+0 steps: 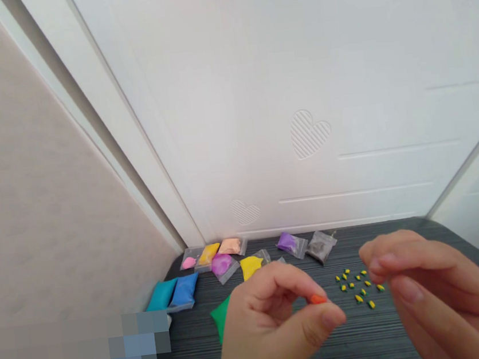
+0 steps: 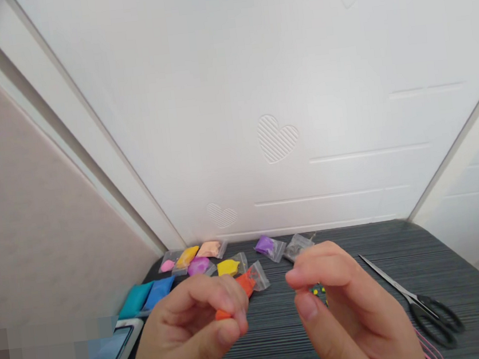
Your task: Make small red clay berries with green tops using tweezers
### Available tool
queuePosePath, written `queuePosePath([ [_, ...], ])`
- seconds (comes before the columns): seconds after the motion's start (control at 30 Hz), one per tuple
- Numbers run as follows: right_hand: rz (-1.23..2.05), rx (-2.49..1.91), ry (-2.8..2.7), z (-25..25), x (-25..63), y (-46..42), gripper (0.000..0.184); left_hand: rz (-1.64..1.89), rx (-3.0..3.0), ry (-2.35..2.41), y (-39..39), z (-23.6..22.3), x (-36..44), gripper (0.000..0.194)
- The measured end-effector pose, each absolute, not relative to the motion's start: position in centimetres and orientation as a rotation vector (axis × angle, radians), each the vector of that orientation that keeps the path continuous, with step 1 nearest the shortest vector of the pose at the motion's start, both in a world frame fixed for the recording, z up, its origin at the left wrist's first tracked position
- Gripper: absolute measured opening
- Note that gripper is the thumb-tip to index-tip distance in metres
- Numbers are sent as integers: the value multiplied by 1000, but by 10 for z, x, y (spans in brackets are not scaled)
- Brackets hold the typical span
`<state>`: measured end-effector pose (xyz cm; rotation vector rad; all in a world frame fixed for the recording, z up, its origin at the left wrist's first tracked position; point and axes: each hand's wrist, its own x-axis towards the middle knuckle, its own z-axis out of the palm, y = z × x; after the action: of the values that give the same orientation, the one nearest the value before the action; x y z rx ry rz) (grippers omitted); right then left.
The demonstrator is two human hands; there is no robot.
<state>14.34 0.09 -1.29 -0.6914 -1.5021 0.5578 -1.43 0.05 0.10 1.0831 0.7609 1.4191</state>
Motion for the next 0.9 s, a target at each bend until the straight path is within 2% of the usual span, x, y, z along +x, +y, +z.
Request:
queuePosePath([
  [0.23, 529, -660, -1527, -14, 152, -2, 22, 1477, 1353, 972, -5, 3, -8, 14],
  [0.53, 560, -657, -1510, -9, 148, -3, 19, 1443, 1095, 712, -3, 6, -11, 16],
  [0.9, 580, -638, -1558, -8, 152, -3, 21, 1425, 1050, 738, -3, 2, -13, 12],
])
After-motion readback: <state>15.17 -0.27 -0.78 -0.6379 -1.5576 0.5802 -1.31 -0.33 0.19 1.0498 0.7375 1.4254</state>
